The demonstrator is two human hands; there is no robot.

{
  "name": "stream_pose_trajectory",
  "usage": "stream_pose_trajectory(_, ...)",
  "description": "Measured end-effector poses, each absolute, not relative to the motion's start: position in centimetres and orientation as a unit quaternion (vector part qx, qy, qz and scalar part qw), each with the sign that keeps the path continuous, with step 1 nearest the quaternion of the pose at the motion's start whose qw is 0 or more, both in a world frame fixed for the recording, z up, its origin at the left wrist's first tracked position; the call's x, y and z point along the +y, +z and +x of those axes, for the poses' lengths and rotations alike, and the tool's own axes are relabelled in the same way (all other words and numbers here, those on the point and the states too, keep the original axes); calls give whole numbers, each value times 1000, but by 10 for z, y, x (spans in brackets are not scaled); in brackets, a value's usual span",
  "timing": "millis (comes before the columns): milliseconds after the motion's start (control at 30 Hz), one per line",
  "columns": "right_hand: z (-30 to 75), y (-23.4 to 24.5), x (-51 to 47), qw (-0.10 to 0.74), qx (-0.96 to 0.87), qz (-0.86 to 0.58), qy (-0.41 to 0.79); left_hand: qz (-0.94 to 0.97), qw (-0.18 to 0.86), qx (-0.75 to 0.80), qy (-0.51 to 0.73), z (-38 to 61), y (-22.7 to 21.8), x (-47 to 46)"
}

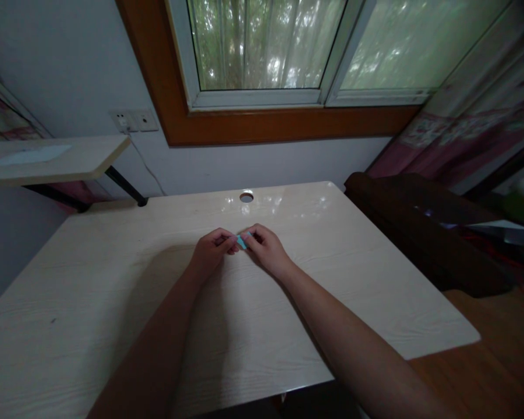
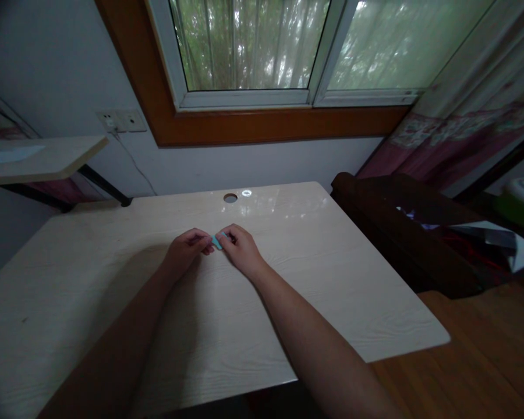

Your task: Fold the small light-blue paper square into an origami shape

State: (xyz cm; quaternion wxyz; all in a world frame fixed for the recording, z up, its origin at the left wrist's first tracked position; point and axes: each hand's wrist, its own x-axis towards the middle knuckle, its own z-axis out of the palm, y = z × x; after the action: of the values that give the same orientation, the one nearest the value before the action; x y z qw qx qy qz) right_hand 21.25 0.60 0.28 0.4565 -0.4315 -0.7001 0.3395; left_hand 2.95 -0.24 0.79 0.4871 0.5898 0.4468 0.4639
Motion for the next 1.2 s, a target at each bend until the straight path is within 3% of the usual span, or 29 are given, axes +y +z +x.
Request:
stream_pose_trajectory(300, 213, 9, 5, 431, -723, -426, 331, 581, 490, 450, 469, 29, 12, -4)
stream_pose_trajectory(733, 214, 9, 5, 439, -639, -423, 468, 579, 486, 453, 472, 29, 13, -4)
stream_pose_trajectory(1200, 212, 9, 4, 425, -705, -427, 375, 641, 462, 449, 416, 29, 11, -5)
